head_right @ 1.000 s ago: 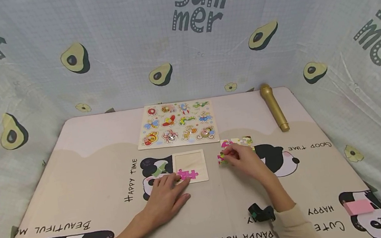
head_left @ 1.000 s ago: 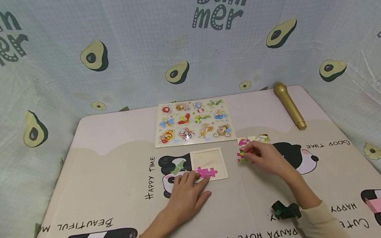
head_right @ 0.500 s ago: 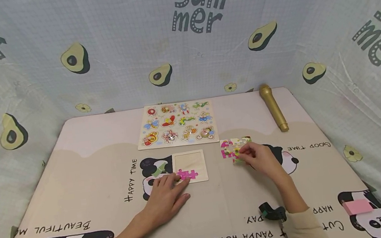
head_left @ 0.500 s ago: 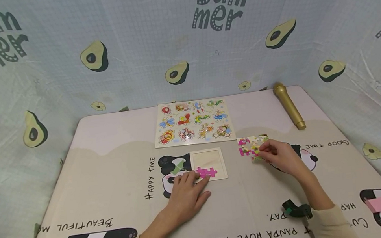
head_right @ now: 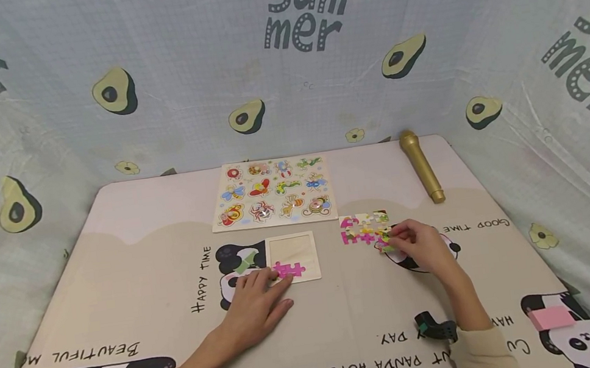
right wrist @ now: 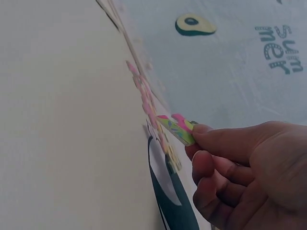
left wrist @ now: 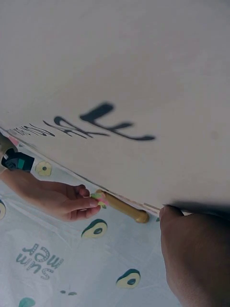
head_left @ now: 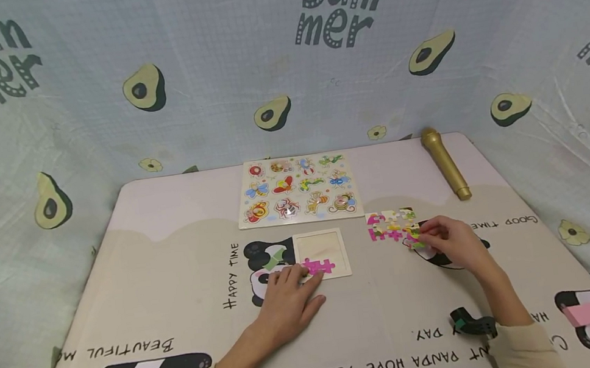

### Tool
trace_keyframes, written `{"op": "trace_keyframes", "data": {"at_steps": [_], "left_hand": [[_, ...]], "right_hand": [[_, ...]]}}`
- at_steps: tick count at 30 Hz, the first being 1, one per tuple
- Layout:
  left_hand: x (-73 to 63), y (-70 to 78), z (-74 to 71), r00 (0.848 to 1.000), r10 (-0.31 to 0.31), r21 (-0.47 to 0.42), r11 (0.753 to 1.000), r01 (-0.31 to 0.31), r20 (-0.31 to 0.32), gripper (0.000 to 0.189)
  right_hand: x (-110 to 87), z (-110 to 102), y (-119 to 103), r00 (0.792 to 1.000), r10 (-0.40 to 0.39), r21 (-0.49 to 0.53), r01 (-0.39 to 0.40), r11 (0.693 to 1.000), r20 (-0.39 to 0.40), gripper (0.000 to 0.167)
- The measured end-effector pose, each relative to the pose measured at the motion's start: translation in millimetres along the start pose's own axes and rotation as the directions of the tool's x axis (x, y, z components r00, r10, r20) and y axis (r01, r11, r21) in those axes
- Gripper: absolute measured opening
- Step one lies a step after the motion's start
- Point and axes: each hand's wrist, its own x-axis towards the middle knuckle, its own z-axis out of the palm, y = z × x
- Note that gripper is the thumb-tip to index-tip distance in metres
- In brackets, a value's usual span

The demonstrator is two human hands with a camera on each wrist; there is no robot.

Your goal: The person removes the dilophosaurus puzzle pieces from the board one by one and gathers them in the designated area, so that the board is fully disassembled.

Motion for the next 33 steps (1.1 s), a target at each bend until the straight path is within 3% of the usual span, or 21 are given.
{"op": "trace_keyframes", "data": {"at_steps": [7, 28, 33], "left_hand": [[0.3, -0.3, 0.9, 1.000, 0.000, 0.010, 1.000, 0.000, 0.002, 0.046], [1.0, -0.5, 2.1, 1.000, -0.001, 0.020, 1.000, 0.001, -0.003, 0.046], [0.7, -0.3, 2.1, 1.000, -0.002, 0.015, 1.000, 0.002, -0.004, 0.045]], "right_hand": [[-0.4, -2.2, 5.3, 0.999, 0.046, -0.003, -0.046, 0.999, 0.011, 0.026], [3.3, 0.5, 12.9, 0.998, 0.053, -0.086, -0.051, 0.995, 0.025, 0.021], [2.0, 0.9, 11.0, 0.998, 0.062, -0.115, -0.060, 0.992, 0.021, 0.027]]}}
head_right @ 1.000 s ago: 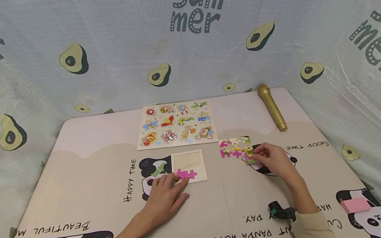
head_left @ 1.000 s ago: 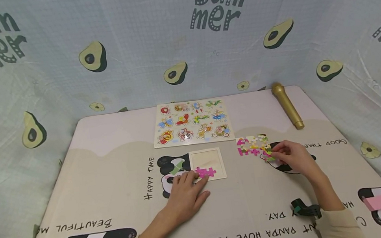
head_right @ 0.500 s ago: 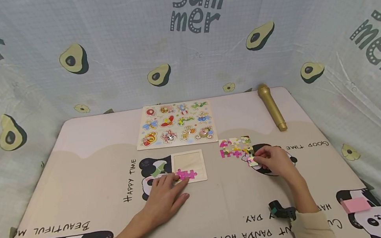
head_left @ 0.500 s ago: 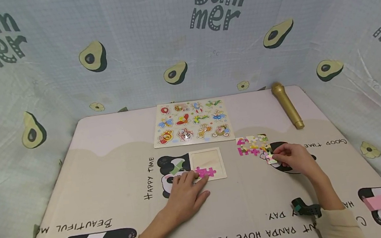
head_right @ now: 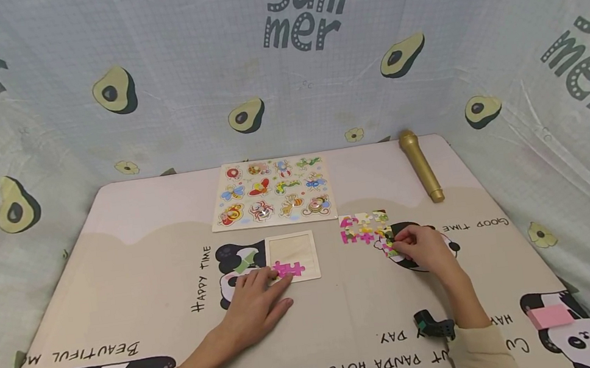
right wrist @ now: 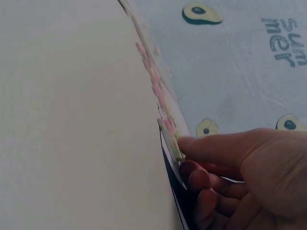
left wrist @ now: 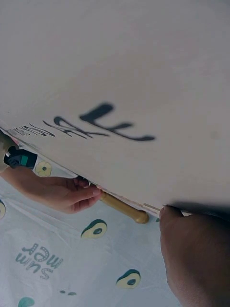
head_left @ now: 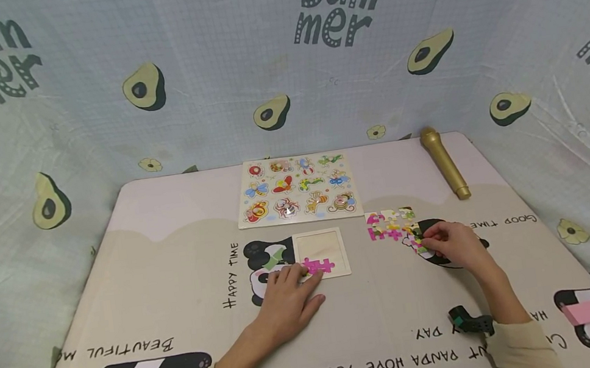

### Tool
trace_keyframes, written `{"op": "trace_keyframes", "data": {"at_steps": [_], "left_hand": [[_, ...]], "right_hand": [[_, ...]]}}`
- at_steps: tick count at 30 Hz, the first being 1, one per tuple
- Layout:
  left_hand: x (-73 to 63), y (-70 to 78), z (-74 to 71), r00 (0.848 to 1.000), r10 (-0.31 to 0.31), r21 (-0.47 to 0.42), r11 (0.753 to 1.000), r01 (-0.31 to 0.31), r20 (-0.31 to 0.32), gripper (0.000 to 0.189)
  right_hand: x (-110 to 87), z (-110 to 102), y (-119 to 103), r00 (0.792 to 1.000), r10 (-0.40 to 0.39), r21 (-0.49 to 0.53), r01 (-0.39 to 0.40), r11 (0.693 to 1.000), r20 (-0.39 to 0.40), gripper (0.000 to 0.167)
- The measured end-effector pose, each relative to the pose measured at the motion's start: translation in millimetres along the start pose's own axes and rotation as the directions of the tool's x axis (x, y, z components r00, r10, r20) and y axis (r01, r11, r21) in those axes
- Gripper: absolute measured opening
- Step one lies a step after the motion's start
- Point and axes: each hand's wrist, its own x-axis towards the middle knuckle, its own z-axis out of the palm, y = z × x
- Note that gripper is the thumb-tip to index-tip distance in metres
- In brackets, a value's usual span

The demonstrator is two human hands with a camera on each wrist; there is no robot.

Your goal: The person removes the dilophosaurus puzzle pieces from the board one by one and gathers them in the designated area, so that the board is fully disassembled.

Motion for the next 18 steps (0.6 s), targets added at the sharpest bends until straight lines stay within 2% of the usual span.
{"op": "trace_keyframes", "data": {"at_steps": [5, 18], "left_hand": [[0.1, 0.6, -0.6, 1.000, 0.002, 0.002, 1.000, -0.002, -0.004, 0.045], [-0.2, 1.3, -1.4, 1.000, 0.000, 0.004, 1.000, 0.000, 0.006, 0.046]], "right_hand": [[-1.5, 0.3, -2.0, 1.000, 0.000, -0.028, 0.000, 1.000, 0.004, 0.037], [0.5, -1.4, -3.5, 1.000, -0.016, -0.058, 0.015, 0.998, -0.009, 0.036]]}}
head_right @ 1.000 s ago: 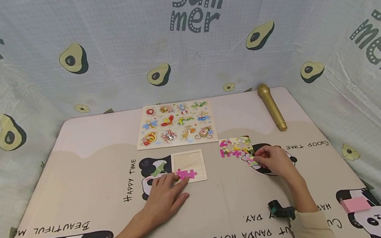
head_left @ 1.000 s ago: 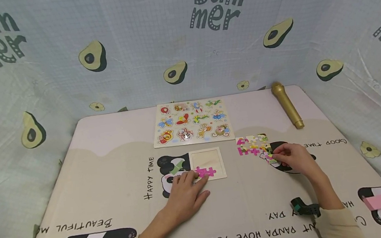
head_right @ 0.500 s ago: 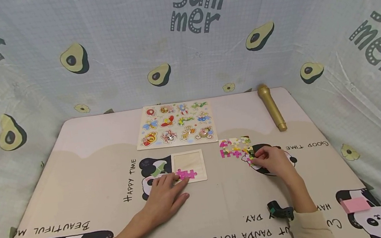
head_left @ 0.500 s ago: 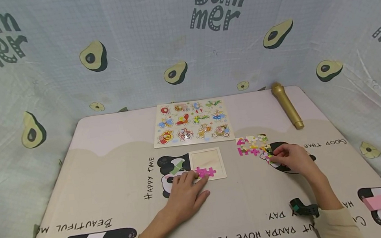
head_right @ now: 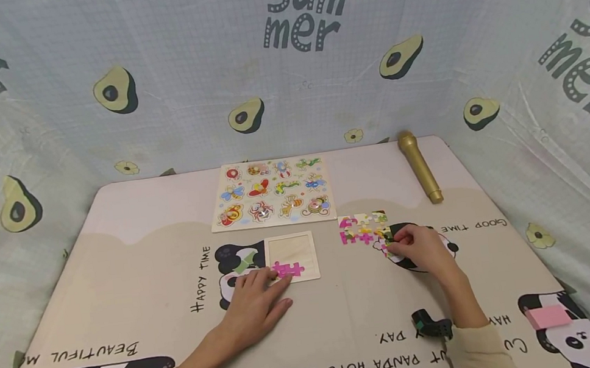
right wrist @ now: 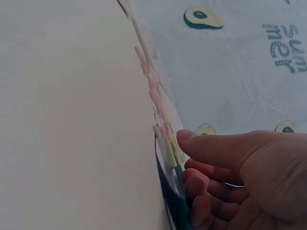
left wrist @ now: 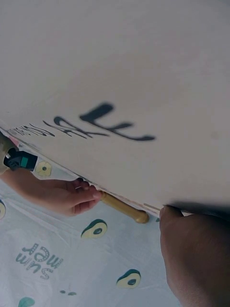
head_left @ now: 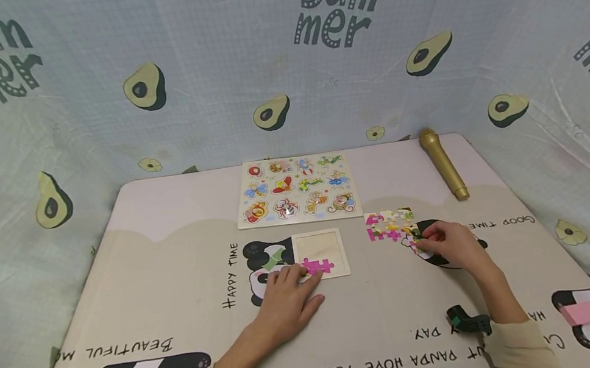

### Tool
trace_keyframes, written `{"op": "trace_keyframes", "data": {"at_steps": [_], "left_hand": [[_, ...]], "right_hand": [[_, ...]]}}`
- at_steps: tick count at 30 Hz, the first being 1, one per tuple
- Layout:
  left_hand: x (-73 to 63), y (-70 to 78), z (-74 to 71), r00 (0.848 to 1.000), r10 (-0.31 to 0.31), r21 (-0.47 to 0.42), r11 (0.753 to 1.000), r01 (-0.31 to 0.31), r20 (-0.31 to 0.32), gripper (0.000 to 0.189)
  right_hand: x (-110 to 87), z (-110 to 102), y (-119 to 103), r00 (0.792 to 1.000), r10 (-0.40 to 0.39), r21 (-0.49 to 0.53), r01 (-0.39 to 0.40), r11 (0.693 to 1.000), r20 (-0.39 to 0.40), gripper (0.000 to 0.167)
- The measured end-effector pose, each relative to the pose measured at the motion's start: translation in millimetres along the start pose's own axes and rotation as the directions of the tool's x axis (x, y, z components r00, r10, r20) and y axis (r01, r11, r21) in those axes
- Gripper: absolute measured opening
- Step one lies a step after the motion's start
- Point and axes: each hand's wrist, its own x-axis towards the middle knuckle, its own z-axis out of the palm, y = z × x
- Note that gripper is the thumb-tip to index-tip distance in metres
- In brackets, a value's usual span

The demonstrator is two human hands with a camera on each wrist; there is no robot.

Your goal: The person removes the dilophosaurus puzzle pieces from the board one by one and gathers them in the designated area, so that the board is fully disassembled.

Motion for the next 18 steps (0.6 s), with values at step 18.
{"op": "trace_keyframes", "data": {"at_steps": [18], "left_hand": [[0.6, -3.4, 1.7, 0.992, 0.024, -0.033, 0.999, -0.028, -0.126, 0.035]], "right_hand": [[30.0, -1.1, -49.9, 0.985, -0.151, 0.014, 0.153, 0.988, -0.080, 0.036]]}}
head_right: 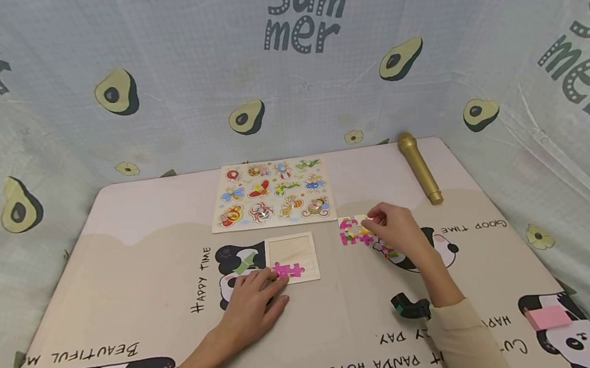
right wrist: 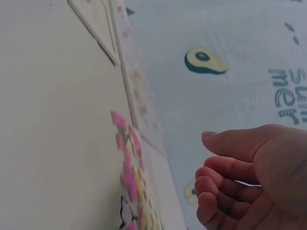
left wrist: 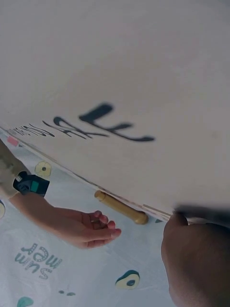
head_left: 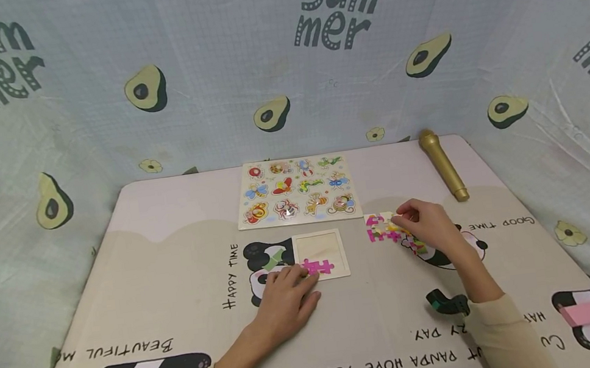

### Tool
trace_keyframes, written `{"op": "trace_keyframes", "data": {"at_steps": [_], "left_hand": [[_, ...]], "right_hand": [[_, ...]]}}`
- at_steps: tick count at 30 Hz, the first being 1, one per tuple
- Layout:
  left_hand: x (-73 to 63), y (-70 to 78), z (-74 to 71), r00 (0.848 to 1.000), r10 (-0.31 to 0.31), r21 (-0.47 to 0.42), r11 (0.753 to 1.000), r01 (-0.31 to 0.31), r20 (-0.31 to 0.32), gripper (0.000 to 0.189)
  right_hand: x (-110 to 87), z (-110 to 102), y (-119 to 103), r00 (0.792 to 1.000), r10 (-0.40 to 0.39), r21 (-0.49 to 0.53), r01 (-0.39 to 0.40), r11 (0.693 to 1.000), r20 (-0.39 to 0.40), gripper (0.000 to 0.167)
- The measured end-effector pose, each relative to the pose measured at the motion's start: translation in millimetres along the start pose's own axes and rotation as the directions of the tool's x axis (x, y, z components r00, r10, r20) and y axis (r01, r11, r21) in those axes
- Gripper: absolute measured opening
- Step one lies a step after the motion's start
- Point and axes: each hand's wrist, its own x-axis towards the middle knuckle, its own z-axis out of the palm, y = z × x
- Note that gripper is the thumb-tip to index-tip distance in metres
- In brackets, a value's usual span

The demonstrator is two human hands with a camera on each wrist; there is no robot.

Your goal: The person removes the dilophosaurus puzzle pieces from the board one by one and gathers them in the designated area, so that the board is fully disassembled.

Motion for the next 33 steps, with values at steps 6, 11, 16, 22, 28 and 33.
{"op": "trace_keyframes", "data": {"at_steps": [6, 11, 16, 22, 28, 33], "left_hand": [[0.4, 0.2, 0.4, 1.000, 0.007, -0.028, 1.000, -0.007, -0.027, 0.033], [0.9, 1.0, 0.0, 0.998, 0.001, -0.067, 0.998, -0.005, -0.059, 0.030], [1.9, 1.6, -0.6, 0.997, -0.017, -0.080, 0.997, 0.011, -0.071, 0.027], [2.9, 2.0, -1.7, 0.996, -0.027, -0.073, 0.997, 0.020, -0.085, 0.025], [2.7, 1.0, -2.5, 0.995, -0.034, -0.067, 0.997, 0.028, -0.089, 0.025], [2.8, 0.5, -3.3, 0.996, -0.041, -0.071, 0.997, 0.036, -0.077, 0.025]], "right_hand": [[9.7, 6.6, -18.9, 0.999, -0.031, 0.036, 0.031, 0.999, 0.018, 0.034], [13.5, 13.9, -32.3, 0.997, -0.062, 0.076, 0.059, 0.995, 0.036, 0.035], [14.0, 21.9, -42.0, 0.995, -0.091, 0.106, 0.087, 0.991, 0.037, 0.035], [14.0, 31.7, -51.0, 0.991, -0.122, 0.114, 0.116, 0.987, 0.047, 0.036], [13.8, 45.0, -57.7, 0.981, -0.182, 0.104, 0.175, 0.979, 0.072, 0.032], [11.7, 55.4, -65.4, 0.969, -0.224, 0.117, 0.212, 0.970, 0.106, 0.028]]}}
